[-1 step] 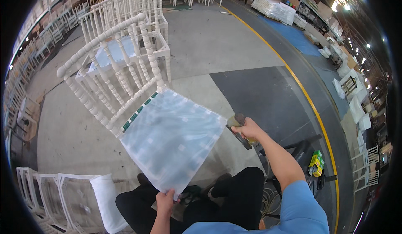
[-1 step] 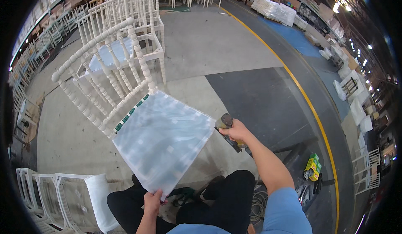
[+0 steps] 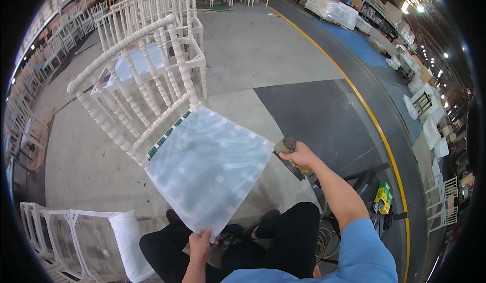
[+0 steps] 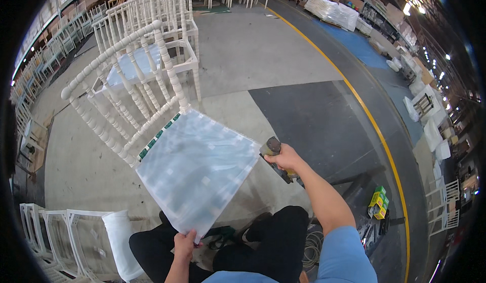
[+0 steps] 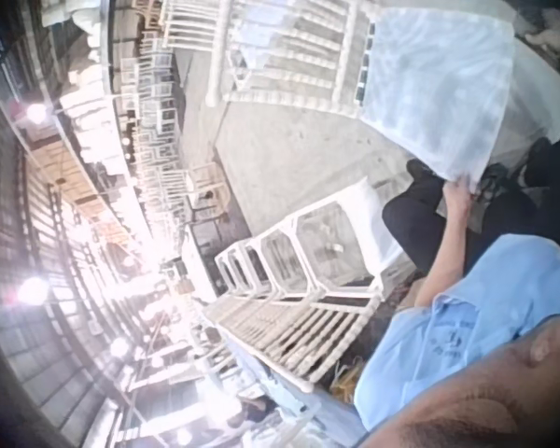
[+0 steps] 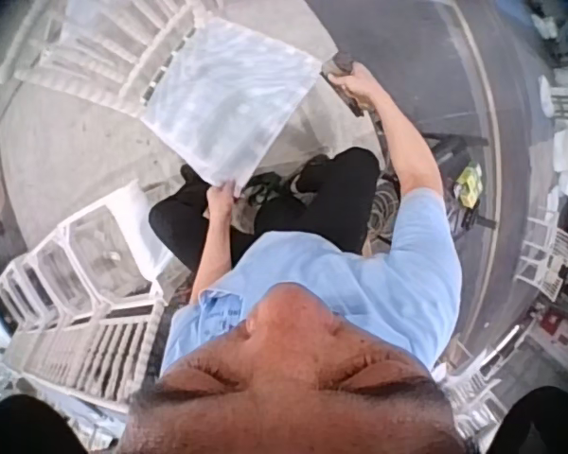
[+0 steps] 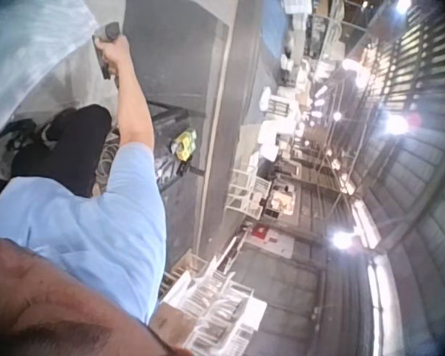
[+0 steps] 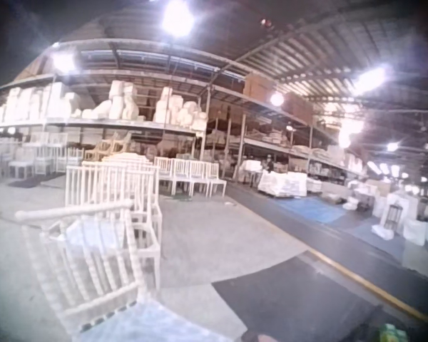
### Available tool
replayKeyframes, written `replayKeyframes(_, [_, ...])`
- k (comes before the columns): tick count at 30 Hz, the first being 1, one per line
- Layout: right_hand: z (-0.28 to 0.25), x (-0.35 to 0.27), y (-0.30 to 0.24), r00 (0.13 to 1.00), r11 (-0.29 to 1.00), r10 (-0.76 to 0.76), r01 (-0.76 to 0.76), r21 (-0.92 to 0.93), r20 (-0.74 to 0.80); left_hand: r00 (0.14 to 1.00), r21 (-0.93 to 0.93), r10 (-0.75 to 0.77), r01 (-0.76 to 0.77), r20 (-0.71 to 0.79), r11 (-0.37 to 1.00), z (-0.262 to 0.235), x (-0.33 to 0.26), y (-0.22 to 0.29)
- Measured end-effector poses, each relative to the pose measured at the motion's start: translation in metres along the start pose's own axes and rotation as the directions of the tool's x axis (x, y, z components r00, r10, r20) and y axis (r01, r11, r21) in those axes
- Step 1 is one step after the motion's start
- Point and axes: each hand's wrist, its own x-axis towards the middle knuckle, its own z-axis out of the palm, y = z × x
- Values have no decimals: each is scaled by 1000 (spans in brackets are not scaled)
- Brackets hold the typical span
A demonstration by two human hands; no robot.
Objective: The person covers the seat of a white wooden chair with a white foam pad, secures it with a staple gun, and then attaches green webbing strips to the seat frame. The person moves the finished chair aside and begins working on another chair.
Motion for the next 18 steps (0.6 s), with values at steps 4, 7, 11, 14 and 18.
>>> replayKeyframes(4, [13, 23, -5, 1000, 996, 12, -10, -89, 29, 1000, -4, -7, 7, -15, 1000, -6, 3, -3])
replayKeyframes(7, [8, 28, -4, 1000, 993, 18, -17, -115, 5, 1000, 0, 12, -12, 10, 1000, -2, 8, 1])
replayKeyframes(11, [7, 22, -3, 998, 982, 52, -57, -182, -29, 999, -16, 31, -30, 14, 999, 2, 9, 2])
replayKeyframes(14, [20, 6, -1, 1000, 999, 14, -13, -50, 12, 998, -22, 60, -60, 7, 998, 0, 9, 1])
replayKeyframes(18, [37, -8, -13, 995, 996, 25, -17, -85, 100, 997, 9, 81, -81, -2, 997, -1, 9, 0])
